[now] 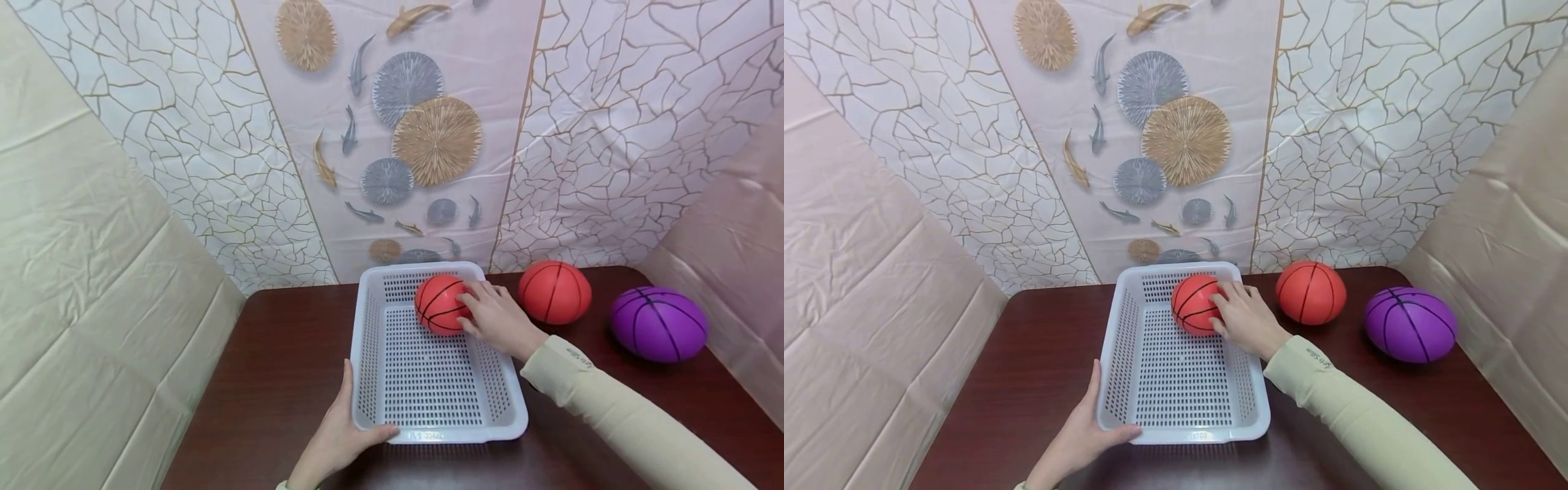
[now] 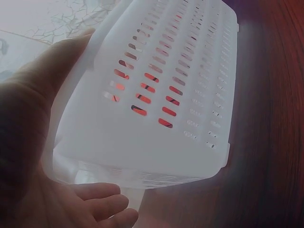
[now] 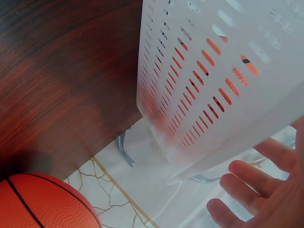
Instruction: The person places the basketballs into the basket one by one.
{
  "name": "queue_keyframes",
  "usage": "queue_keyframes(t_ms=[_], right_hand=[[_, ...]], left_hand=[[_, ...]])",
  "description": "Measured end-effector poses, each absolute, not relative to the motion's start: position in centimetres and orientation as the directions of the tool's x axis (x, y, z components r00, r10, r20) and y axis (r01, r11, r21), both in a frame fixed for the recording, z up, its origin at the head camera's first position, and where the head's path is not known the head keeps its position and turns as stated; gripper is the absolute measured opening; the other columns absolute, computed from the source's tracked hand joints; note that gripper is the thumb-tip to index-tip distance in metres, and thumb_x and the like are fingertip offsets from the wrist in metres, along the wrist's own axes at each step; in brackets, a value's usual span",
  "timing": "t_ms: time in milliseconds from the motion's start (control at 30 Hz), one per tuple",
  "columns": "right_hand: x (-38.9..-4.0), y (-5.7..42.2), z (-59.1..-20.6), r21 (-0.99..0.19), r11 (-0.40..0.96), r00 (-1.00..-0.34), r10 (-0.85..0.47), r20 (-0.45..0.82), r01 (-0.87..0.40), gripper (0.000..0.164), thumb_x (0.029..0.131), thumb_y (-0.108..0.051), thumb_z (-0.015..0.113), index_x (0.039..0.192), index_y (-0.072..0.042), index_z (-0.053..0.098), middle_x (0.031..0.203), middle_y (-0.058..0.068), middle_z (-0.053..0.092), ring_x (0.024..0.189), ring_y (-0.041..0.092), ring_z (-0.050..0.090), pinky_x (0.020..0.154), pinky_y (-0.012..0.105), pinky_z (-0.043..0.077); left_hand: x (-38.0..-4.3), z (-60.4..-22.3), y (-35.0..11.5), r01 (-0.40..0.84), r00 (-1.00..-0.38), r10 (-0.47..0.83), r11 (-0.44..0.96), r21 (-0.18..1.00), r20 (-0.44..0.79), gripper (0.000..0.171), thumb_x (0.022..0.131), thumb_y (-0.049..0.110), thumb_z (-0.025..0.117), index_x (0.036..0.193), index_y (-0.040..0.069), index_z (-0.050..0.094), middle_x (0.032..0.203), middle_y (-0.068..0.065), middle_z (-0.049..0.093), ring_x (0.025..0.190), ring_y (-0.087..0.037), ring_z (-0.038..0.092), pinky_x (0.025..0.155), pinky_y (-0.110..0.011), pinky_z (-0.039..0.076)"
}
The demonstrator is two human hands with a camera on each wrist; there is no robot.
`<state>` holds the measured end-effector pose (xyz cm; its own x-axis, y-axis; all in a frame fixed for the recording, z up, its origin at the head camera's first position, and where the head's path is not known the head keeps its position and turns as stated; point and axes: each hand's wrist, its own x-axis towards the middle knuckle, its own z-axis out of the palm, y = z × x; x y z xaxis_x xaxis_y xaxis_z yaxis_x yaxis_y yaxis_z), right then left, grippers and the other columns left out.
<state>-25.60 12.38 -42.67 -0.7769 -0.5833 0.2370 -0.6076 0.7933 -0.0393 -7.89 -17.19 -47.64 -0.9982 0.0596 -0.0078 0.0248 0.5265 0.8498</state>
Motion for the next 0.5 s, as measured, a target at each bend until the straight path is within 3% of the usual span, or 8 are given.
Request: queue_keyframes(t_ms=[500], right_hand=[[-25.27,12.4,-42.61,-0.021,0.798,-0.775,-0.577,0.257,-0.602,0.045,0.091,-0.033,0.067,0.126,-0.005,0.062,0.138,0.02,0.048,0.124,0.036,0.042,0.099,0.057,0.035]], left_hand=[[-7.99,-47.69,-17.26,0.064,-0.997,0.074,0.53,0.846,0.03,0.136,0.066,0.055,0.085,0.156,0.016,-0.01,0.157,-0.016,0.023,0.124,-0.026,0.048,0.103,-0.051,0.037]])
